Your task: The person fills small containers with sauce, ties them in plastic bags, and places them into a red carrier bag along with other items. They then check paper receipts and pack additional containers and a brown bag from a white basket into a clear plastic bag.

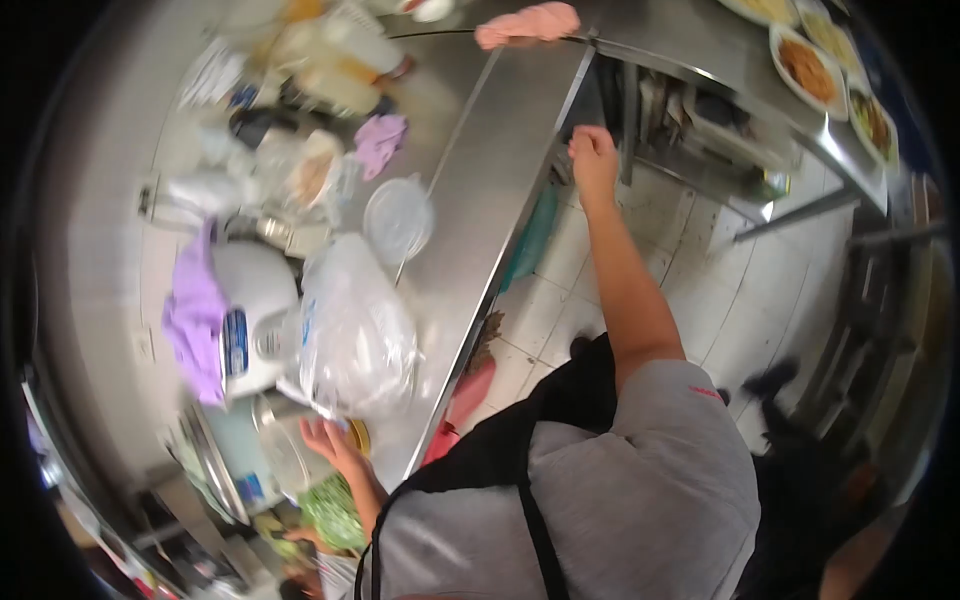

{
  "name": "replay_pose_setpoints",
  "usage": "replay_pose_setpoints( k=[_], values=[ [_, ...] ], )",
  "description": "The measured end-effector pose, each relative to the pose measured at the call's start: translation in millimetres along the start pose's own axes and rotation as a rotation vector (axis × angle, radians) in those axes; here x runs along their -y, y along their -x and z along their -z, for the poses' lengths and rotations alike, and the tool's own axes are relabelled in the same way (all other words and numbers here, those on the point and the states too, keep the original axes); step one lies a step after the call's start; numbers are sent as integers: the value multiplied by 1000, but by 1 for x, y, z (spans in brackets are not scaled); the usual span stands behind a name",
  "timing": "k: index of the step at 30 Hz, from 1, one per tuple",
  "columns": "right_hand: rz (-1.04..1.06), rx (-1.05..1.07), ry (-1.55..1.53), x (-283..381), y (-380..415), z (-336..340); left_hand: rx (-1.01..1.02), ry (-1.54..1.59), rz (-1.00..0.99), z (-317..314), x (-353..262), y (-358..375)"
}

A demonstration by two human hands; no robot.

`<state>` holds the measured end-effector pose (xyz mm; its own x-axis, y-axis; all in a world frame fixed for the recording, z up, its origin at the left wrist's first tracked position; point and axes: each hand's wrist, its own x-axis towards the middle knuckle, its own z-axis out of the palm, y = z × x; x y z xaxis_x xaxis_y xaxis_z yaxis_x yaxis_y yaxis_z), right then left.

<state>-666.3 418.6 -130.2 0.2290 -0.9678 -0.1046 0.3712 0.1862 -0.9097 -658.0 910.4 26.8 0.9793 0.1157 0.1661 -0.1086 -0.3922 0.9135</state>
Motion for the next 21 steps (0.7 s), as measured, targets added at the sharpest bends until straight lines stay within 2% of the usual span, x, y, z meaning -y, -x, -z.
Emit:
replay_pose_setpoints(
  k=[1, 2, 3, 4, 5, 7, 10, 13, 16, 21],
  values=[
    [-313, 19, 182, -22, -3, 16, -85, -33, 23, -2, 1, 10],
    [-627, 55, 349, -45, -6, 29, -65, -37, 43, -4, 4, 18],
    [-614, 215, 257, -120, -4, 41, -52, -35, 64, -8, 6, 23],
    [-731, 294, 321, -152, 6, 30, -52, -118, 124, -11, 6, 28],
    [-821, 239, 334, -149, 25, 5, -60, -208, 189, -10, 4, 30],
    [-818, 348, 39, -196, 46, -17, -83, -231, 241, -10, 2, 30],
    [-849, 413, -23, -214, 68, -34, -97, -347, 231, -11, -7, 30],
    [-826, 415, 11, -220, 73, -36, -114, -396, 196, -6, -12, 34],
    [-779, 414, 92, -217, 74, -36, -141, -483, 261, 1, -17, 45],
    [-596, 414, 390, -194, 60, -22, -224, -456, 222, 14, -16, 52]
  ],
)
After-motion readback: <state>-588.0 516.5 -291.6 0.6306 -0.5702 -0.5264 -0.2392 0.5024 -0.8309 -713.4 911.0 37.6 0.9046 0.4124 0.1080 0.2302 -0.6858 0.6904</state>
